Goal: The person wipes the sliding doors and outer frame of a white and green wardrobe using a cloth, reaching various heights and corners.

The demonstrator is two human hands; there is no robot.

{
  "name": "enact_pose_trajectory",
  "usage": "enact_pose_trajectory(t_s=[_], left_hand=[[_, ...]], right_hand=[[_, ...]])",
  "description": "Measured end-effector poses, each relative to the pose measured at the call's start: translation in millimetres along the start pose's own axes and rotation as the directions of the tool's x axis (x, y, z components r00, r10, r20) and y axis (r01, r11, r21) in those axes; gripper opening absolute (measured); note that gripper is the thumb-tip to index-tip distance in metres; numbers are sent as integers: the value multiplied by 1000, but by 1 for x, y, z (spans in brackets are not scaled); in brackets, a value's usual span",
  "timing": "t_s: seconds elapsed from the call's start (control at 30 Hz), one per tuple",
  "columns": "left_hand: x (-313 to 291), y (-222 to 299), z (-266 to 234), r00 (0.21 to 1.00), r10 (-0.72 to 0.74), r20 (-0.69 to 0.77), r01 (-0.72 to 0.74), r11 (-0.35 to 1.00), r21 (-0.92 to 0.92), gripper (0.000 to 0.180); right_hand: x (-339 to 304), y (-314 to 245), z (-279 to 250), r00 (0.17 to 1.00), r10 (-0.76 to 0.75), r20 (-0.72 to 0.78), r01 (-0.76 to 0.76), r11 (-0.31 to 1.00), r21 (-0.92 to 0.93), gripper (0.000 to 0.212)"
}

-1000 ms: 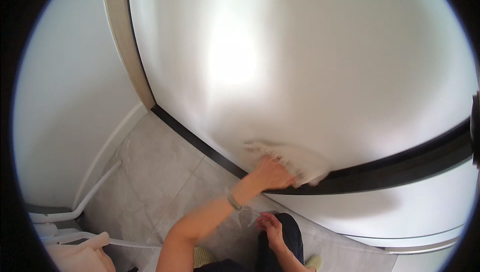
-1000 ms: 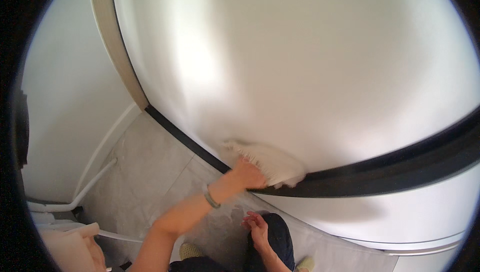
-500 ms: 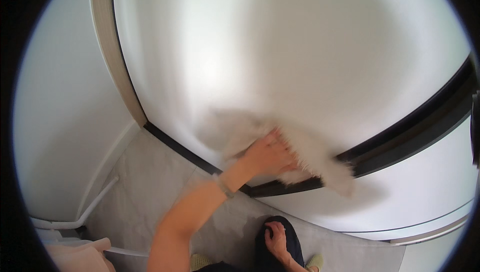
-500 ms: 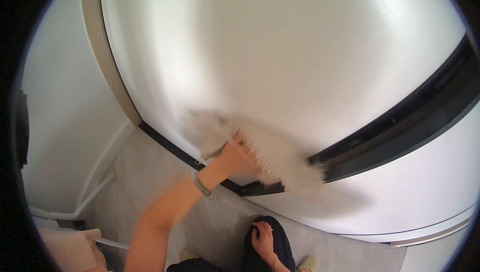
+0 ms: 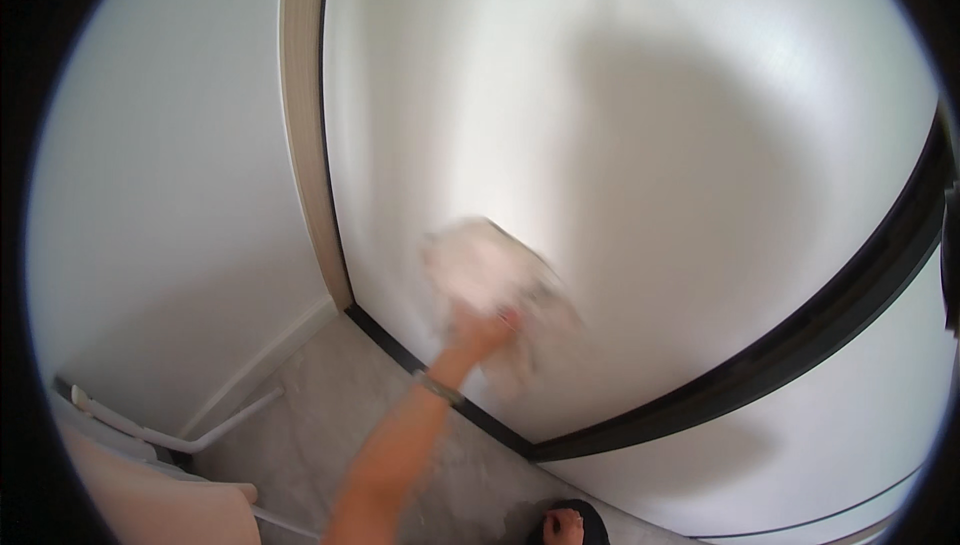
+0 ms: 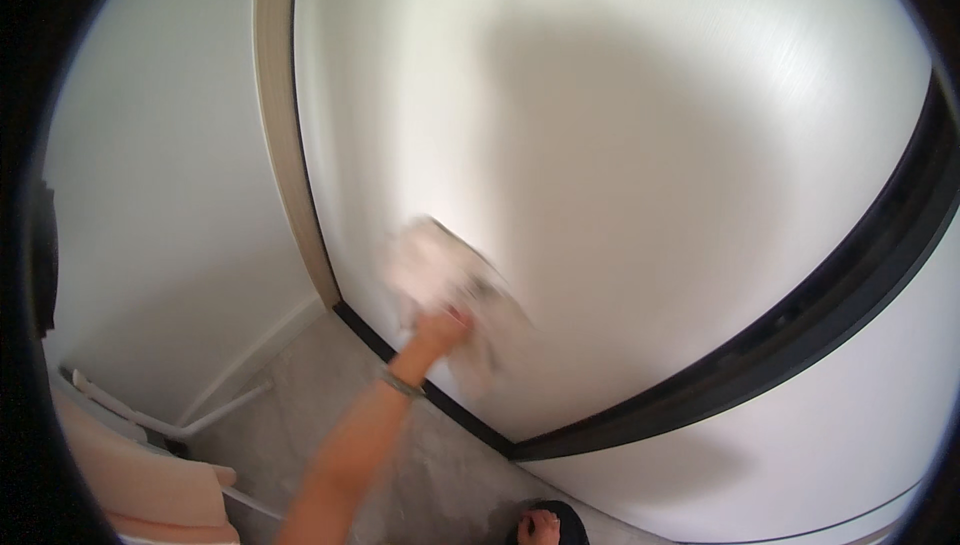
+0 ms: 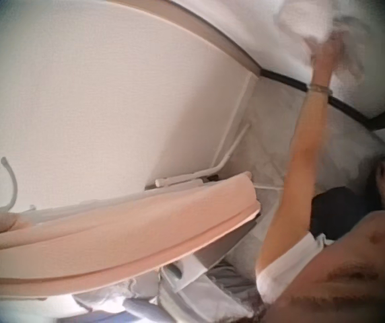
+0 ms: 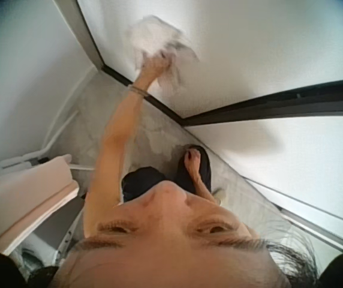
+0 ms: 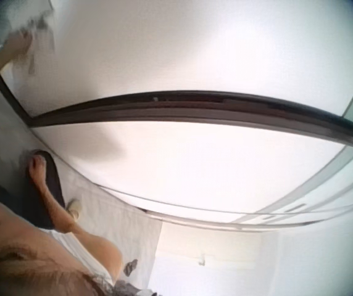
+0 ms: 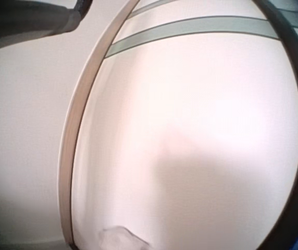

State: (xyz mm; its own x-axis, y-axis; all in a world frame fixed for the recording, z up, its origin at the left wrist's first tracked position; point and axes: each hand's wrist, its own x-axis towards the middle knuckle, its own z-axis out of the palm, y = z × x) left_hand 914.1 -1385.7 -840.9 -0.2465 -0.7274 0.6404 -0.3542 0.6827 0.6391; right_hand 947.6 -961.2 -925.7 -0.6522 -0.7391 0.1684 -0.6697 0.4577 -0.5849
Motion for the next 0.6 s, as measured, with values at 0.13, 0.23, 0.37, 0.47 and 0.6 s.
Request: enact_pose_trajectory(t_s=[0.13, 0.23, 0.37, 0.47, 0.6], left_hand=[[169, -6, -116, 896, -194, -399, 40, 931, -363, 66], [248, -7, -170, 881, -217, -421, 2, 890, -456, 69], [286, 126, -202, 863, -8, -505, -174, 934, -313, 68], [251, 217, -218, 860, 217, -461, -313, 939, -142, 66], [198, 324, -191, 707, 616, -348, -639, 767, 58, 55]], right_hand=[[1, -3, -2, 1000, 24, 7, -24, 998, 50, 17], [3, -12, 3, 988, 136, 72, -142, 986, 90, 24], [31, -49, 15, 978, 209, 17, -191, 856, 480, 39], [66, -170, -40, 952, 123, -280, 132, 660, 739, 42], [118, -211, -141, 915, 169, -367, 193, 615, 764, 63]])
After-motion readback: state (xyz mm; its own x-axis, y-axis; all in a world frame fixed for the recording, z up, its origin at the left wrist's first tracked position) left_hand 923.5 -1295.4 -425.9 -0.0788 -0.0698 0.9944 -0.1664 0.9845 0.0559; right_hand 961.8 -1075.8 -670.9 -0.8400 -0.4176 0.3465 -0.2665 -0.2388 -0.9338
